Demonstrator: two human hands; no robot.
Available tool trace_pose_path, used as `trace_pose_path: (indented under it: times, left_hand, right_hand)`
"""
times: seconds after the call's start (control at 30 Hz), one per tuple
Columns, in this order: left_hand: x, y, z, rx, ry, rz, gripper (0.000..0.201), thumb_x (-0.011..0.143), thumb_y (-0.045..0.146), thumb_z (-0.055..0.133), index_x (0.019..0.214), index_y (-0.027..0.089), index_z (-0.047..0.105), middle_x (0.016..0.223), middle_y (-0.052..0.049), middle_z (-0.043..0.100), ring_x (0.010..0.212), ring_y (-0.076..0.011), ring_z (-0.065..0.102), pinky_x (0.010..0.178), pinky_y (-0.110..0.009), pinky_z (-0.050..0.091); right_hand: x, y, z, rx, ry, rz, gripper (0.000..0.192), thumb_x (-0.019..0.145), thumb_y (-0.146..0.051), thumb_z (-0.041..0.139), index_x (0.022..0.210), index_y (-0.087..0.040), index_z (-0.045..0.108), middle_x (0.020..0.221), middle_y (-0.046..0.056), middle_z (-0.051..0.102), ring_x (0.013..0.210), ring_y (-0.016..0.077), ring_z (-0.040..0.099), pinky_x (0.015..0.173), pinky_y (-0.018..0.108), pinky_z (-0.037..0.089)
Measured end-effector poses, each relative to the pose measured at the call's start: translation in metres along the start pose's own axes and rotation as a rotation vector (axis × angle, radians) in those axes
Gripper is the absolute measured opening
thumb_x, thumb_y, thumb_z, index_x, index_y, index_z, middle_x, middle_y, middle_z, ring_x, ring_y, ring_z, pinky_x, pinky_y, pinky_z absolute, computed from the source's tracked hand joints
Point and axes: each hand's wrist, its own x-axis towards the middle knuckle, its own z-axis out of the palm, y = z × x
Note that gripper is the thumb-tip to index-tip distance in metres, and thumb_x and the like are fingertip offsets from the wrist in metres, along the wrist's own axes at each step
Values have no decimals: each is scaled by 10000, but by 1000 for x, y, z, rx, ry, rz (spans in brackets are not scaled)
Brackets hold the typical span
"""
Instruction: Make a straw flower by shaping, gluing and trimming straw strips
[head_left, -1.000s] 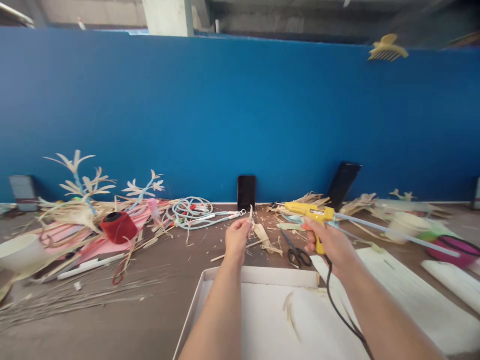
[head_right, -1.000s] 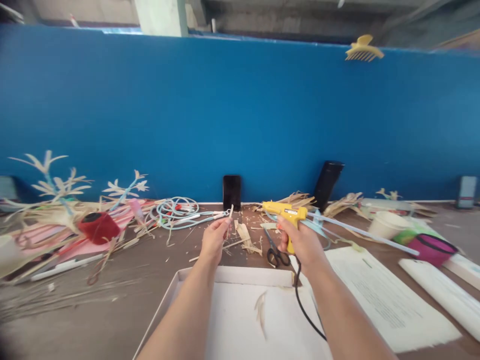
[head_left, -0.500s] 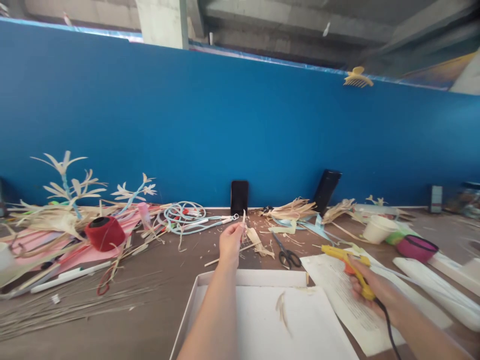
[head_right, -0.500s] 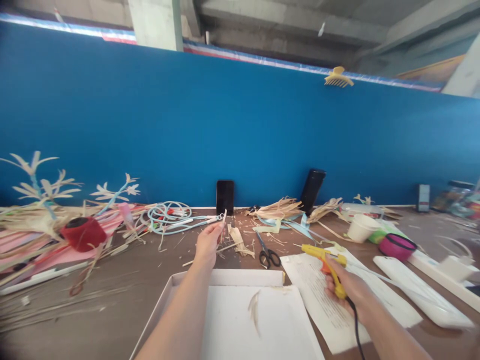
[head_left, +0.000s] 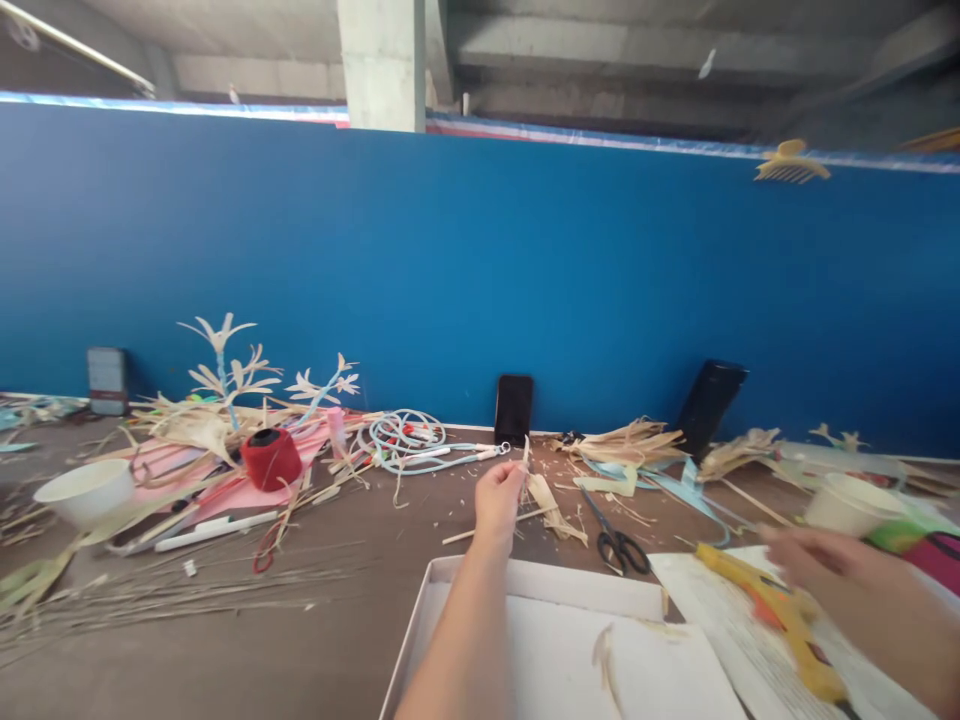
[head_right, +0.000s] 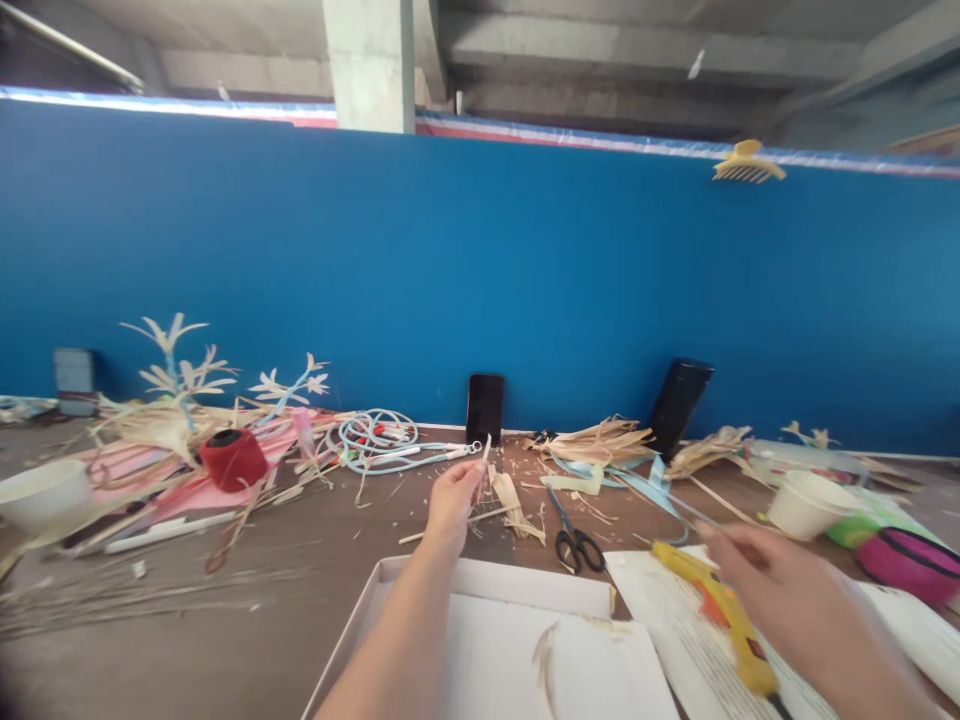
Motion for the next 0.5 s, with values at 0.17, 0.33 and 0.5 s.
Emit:
trace_pose_path:
  times: [0.17, 0.33, 0.5]
  left_hand:
    - [-2, 4, -2, 72, 18, 17, 327, 615, 426, 685, 753, 130, 674, 572, 15, 540, 478, -55, 387, 487, -199, 282]
    - [-9, 12, -1, 160, -11, 46, 302, 656, 404, 658, 784, 132, 681, 614, -1, 579, 510, -69, 424, 528, -205, 327]
    - [-12, 9, 2, 227, -109, 39, 287, 669, 397, 652, 778, 132, 674, 621, -1, 581, 525, -76, 437, 534, -206, 331]
  right_hand:
    - [-25, -93, 87, 37, -72, -311, 293, 716, -477, 577, 827, -225, 678, 586, 11, 638, 549, 194, 580, 542, 295, 417]
    - [-35, -112, 165, 412, -191, -223, 361, 716, -466, 561, 891, -169, 666, 530, -14, 574, 461, 138, 486, 429, 238, 361]
    - [-22, -83, 182, 702, -207, -16, 399, 656, -487, 653, 881, -158, 658, 654, 5, 599, 435, 76, 399, 358, 190, 255]
